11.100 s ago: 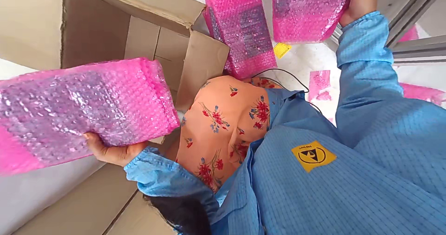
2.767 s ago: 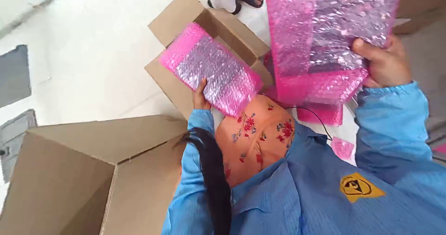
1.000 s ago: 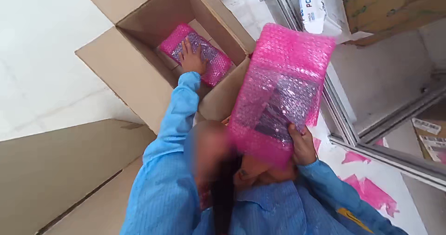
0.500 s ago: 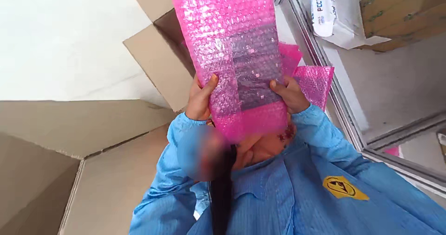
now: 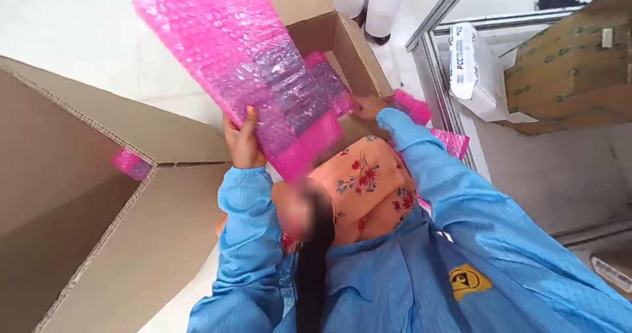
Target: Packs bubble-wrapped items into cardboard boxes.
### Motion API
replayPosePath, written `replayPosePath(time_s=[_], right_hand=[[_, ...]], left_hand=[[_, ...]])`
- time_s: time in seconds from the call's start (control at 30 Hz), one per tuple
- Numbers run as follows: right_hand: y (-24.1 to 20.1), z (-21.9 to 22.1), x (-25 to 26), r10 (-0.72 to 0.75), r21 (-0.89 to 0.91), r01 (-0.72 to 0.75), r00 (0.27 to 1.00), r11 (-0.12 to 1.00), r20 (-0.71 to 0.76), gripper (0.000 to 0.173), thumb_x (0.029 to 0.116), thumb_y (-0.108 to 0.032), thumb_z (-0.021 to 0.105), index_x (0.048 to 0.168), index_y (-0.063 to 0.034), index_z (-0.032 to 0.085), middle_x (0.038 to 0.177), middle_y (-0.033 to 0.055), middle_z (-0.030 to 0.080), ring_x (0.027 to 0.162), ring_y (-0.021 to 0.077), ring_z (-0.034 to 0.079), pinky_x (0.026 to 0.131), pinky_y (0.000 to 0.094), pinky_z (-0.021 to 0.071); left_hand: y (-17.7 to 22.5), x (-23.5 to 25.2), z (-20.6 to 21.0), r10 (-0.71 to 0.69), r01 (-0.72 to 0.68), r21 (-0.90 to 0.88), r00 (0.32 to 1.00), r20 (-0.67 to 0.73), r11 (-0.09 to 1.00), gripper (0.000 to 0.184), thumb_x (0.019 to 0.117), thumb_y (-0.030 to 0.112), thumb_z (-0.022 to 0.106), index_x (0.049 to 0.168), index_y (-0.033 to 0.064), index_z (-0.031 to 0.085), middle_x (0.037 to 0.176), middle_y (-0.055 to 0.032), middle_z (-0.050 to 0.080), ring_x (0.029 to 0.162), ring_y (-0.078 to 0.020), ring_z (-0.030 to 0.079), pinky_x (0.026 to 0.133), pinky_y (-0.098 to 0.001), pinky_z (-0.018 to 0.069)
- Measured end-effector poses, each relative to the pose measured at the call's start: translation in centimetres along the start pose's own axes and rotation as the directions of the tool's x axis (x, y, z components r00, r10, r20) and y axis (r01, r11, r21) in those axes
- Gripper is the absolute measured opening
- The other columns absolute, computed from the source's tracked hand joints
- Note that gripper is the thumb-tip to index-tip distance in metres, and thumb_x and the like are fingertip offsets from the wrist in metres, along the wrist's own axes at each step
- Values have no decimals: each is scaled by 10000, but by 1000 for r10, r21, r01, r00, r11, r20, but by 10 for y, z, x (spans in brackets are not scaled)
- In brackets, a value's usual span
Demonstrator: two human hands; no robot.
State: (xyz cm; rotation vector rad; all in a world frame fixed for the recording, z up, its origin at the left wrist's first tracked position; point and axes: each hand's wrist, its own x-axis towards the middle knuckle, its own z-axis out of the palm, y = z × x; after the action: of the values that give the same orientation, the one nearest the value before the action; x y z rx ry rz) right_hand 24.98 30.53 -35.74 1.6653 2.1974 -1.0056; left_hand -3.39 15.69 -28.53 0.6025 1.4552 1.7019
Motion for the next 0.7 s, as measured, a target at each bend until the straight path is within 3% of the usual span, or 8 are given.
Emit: replayPosePath(time_s=[0.07, 0.17, 0.27, 0.33, 0.47, 0.5, 0.63, 0.7], right_hand=[[-19, 16, 9, 87, -175, -79, 996, 981, 35, 630, 996, -350, 630, 1564, -161, 432, 1261, 324, 639, 1193, 545, 587, 942, 756, 423], [-59, 7, -16, 44, 41, -28, 891, 999, -452, 821, 1006, -263, 580, 1661, -126, 103, 1188, 334, 662, 1011, 541, 669, 817, 722, 498], [-98, -15, -58, -123, -6, 265, 425, 964, -897, 785, 989, -200, 601, 1604, 58, 188, 858, 200, 700, 655, 332, 671, 582, 522, 540], [-116, -31, -73, -238, -170, 389, 134, 905, -962, 703, 976, -101, 594, 1542, 152, 263, 676, 145, 644, 491, 223, 567, 462, 386, 473], [-141, -49, -101, -320, -304, 554, -70, 775, -945, 727, 945, -29, 595, 1492, 247, 203, 629, 129, 582, 468, 122, 480, 457, 273, 424], [-146, -48, -107, -314, -313, 587, -104, 747, -944, 761, 929, -15, 591, 1490, 257, 154, 610, 106, 538, 476, 84, 447, 468, 234, 399], [-143, -28, -118, -275, -224, 623, -15, 749, -961, 804, 943, -37, 609, 1521, 224, 115, 591, 71, 523, 464, 75, 459, 460, 246, 427], [-140, -17, -124, -250, -192, 629, 5, 753, -968, 819, 960, -84, 573, 1540, 176, 58, 641, 22, 490, 495, 12, 437, 495, 180, 424]], left_hand=[[2, 2, -7, -21, 13, -81, 996, -92, 997, 455, 1056, 157, 526, 1471, 121, 343, 1197, -56, 645, 1022, -144, 692, 865, -357, 610], [5, 5, -16, -57, 30, -199, 990, -131, 980, 458, 1072, 182, 489, 1496, 157, 318, 1207, -66, 645, 1039, -163, 690, 867, -381, 608], [1, 6, -19, -50, 23, -320, 996, -76, 947, 390, 1067, 192, 487, 1439, 156, 374, 1169, -58, 667, 1027, -173, 696, 862, -397, 611], [-2, 4, -19, -31, 26, -380, 999, -7, 925, 309, 1058, 221, 477, 1355, 148, 436, 1126, -43, 687, 1013, -165, 700, 863, -394, 610], [1, -1, -15, 32, 23, -499, 994, 101, 866, 218, 1052, 245, 418, 1195, 147, 551, 1044, -20, 727, 983, -145, 714, 865, -387, 612], [2, -3, -14, 41, 24, -524, 993, 112, 851, 226, 1057, 246, 397, 1172, 152, 568, 1036, -16, 733, 981, -142, 717, 862, -382, 613], [2, -9, -13, 44, 59, -582, 986, 162, 811, 327, 1095, 354, 301, 1223, 187, 550, 1089, 2, 723, 1036, -132, 705, 895, -374, 606], [3, -7, -12, 23, 70, -613, 989, 143, 787, 361, 1095, 380, 272, 1228, 186, 546, 1085, -6, 725, 1026, -140, 709, 876, -379, 610]])
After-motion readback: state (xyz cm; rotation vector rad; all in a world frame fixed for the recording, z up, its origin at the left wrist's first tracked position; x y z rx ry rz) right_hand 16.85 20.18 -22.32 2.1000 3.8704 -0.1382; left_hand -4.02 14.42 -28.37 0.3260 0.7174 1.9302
